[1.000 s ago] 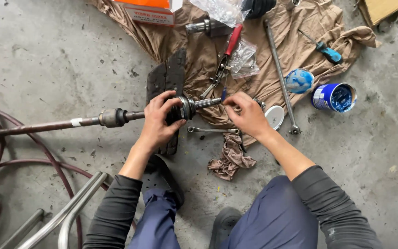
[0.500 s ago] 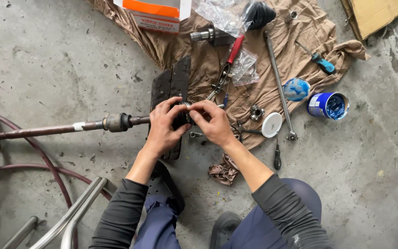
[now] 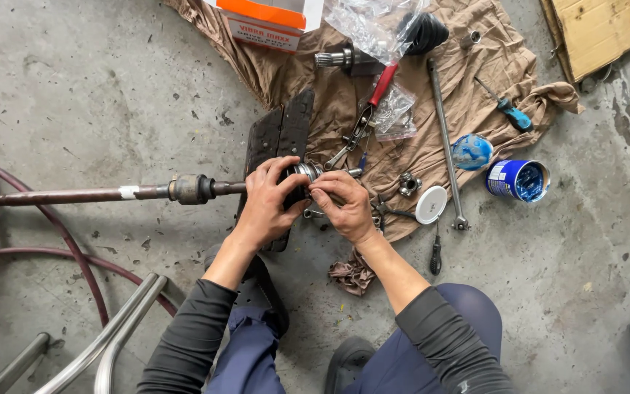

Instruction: Repairing a constant velocity axle by installing a new boot and securing it with clamps.

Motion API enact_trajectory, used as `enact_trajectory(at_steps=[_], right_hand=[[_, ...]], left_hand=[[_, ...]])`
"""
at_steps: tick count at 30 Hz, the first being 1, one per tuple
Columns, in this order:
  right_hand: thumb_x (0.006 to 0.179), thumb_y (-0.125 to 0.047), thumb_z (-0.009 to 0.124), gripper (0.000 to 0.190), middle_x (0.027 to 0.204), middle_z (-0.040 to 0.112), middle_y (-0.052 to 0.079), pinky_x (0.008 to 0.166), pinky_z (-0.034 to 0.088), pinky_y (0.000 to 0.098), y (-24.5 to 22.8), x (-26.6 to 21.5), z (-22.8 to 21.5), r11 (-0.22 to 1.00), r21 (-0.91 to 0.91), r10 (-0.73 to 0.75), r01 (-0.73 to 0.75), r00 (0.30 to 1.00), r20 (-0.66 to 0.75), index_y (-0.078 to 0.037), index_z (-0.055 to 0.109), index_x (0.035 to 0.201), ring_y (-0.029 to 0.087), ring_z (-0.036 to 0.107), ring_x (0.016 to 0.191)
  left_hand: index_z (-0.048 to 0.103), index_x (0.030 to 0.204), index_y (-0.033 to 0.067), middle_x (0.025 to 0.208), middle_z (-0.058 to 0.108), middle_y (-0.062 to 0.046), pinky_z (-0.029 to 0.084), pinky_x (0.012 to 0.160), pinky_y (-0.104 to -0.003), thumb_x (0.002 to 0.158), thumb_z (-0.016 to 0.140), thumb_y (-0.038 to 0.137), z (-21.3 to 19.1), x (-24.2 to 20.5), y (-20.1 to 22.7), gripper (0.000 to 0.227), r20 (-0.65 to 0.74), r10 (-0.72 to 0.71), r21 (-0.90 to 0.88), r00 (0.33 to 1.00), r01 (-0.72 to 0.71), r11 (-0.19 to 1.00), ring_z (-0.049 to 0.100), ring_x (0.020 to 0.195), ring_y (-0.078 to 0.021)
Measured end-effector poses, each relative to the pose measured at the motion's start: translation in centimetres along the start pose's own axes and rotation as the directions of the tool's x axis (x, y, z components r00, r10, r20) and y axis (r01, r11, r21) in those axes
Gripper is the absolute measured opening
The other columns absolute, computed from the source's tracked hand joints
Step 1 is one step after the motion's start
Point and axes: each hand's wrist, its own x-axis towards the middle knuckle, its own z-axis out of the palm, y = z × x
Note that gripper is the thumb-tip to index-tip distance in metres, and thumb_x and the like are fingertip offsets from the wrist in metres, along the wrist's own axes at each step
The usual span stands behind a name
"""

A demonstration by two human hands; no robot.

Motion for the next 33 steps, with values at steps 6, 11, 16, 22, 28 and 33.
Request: enact_trajectory(at_steps=[6,11,16,22,28,33], right_hand=[[0.090,-0.012,0.078,0.011,0.111,0.066,0.002,0.076,0.056,0.0242,0.0,1.1,-0.9,0.954,0.094,0.270,-0.284,0.953,0.139,-0.004,0.076,0.098,0.009,0.066,0.092],[0.088,-0.008,0.079,0.012,0.102,0.064,0.000,0.073,0.053,0.0221,0.9,2.5,-1.5,0.921,0.103,0.338,-0.375,0.903,0.266,-0.004,0.070,0.095,0.006,0.062,0.087],[0.085,-0.005,0.080,0.018,0.085,0.065,-0.004,0.069,0.051,0.0211,3.1,4.4,-1.8,0.823,0.096,0.482,-0.559,0.778,0.404,-0.006,0.064,0.092,0.004,0.060,0.078],[0.081,-0.001,0.079,0.016,0.075,0.064,-0.003,0.056,0.044,0.0219,3.4,6.4,-2.1,0.700,0.038,0.578,-0.713,0.597,0.557,-0.005,0.066,0.090,0.005,0.056,0.065],[0.082,-0.001,0.079,0.016,0.074,0.060,-0.006,0.053,0.042,0.0201,3.1,6.8,-2.6,0.748,-0.017,0.541,-0.663,0.595,0.594,-0.004,0.067,0.091,0.002,0.053,0.063],[0.085,-0.005,0.076,0.011,0.070,0.057,-0.006,0.052,0.041,0.0207,1.8,7.1,-2.6,0.718,-0.013,0.567,-0.695,0.575,0.590,-0.005,0.067,0.092,0.002,0.051,0.061]], left_hand=[[0.068,0.112,0.0185,0.145,0.051,-0.007,0.033,0.107,-0.056,0.077,0.084,0.022,-0.2,0.2,0.0,0.039,0.017,0.011,-0.004,1.000,-0.011,1.000,0.042,0.137,-0.0371],[0.069,0.111,0.0187,0.144,0.052,-0.006,0.034,0.107,-0.056,0.078,0.084,0.023,-0.1,0.4,-0.3,0.036,0.000,0.026,-0.010,1.000,-0.026,1.000,0.043,0.137,-0.0366],[0.069,0.109,0.0185,0.143,0.053,-0.006,0.034,0.107,-0.056,0.080,0.083,0.024,0.0,0.2,-0.6,0.033,0.008,0.048,-0.010,0.999,-0.048,0.999,0.044,0.137,-0.0364],[0.069,0.108,0.0180,0.144,0.052,-0.007,0.034,0.108,-0.057,0.081,0.083,0.025,-0.1,0.2,-0.7,0.031,0.004,0.081,0.006,0.997,-0.081,0.997,0.043,0.138,-0.0376],[0.067,0.108,0.0183,0.143,0.051,-0.008,0.033,0.107,-0.058,0.077,0.083,0.023,0.1,0.4,-1.2,0.035,0.024,0.084,-0.007,0.996,-0.084,0.996,0.041,0.138,-0.0388],[0.066,0.111,0.0176,0.144,0.051,-0.007,0.032,0.109,-0.058,0.076,0.085,0.023,-0.1,0.4,-1.1,0.040,0.043,0.087,0.000,0.995,-0.087,0.996,0.041,0.139,-0.0381]])
